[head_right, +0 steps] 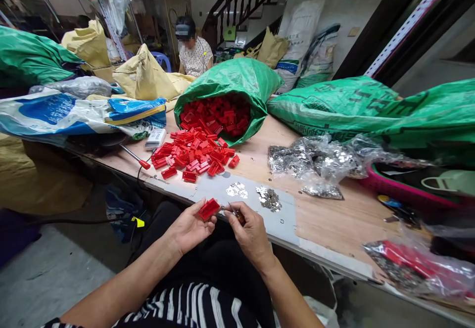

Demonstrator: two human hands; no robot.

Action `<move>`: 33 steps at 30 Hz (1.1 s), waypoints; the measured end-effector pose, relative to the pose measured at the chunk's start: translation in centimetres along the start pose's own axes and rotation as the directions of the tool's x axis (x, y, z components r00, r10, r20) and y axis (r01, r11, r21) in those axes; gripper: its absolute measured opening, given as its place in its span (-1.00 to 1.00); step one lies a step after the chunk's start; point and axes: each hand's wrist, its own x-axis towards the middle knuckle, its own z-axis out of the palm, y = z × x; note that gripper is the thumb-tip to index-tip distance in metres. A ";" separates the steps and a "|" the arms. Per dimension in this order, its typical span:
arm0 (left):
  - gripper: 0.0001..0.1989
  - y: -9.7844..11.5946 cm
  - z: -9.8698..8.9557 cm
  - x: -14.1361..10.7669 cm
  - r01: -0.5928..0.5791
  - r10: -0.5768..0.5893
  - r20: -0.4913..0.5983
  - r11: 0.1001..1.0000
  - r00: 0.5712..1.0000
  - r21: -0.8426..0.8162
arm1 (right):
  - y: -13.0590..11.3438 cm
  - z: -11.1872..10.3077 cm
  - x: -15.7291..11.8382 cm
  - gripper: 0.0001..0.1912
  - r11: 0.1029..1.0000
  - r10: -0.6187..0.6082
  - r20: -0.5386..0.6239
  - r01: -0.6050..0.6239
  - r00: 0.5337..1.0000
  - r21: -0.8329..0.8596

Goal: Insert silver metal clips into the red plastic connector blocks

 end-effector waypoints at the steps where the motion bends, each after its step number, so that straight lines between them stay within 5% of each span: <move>1: -0.81 -0.2 0.1 -0.2 0.010 -0.010 -0.006 1.000 1.000 -0.001 | -0.2 0.2 0.0 -0.81 1.000 -0.009 0.011 0.009 1.000 -0.001; 15: -0.78 -1.4 0.1 -1.3 0.011 -0.017 0.068 0.996 0.998 0.083 | -0.9 -0.8 -0.2 -0.78 1.000 -0.004 0.049 0.005 0.999 -0.013; 22: -0.82 -1.6 0.2 -1.5 0.020 -0.030 0.096 0.995 0.995 0.097 | -0.8 -1.8 -0.4 -0.81 0.993 -0.112 0.065 0.114 0.992 -0.033; 33: -0.89 -1.8 0.0 -1.9 -0.025 -0.019 0.141 0.952 0.990 0.305 | -1.2 -3.8 0.7 -0.80 0.939 -0.267 0.368 0.326 0.891 -0.107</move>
